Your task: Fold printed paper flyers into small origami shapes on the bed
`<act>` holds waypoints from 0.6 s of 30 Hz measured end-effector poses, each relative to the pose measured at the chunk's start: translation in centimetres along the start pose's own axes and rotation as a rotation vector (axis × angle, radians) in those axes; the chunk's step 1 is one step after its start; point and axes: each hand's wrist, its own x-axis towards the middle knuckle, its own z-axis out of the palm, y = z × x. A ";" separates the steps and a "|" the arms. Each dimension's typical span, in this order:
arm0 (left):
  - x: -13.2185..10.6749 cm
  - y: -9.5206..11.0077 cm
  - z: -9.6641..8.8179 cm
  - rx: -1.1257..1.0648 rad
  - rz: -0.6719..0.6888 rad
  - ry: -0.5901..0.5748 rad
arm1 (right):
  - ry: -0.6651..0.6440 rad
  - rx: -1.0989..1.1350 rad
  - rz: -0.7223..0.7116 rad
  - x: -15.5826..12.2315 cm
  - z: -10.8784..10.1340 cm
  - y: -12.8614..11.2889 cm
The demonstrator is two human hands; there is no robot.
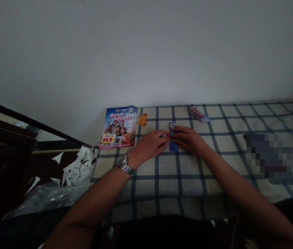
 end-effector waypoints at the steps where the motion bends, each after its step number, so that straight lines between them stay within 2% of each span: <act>1: 0.0 0.0 0.0 -0.006 -0.004 0.002 | 0.002 0.001 0.002 0.0 0.0 0.0; 8: 0.2 0.2 0.3 -0.045 -0.041 0.034 | 0.001 0.021 -0.013 0.1 0.1 0.3; 18: 0.5 0.7 -0.2 0.060 -0.025 -0.040 | 0.011 0.012 0.013 0.1 0.0 -0.1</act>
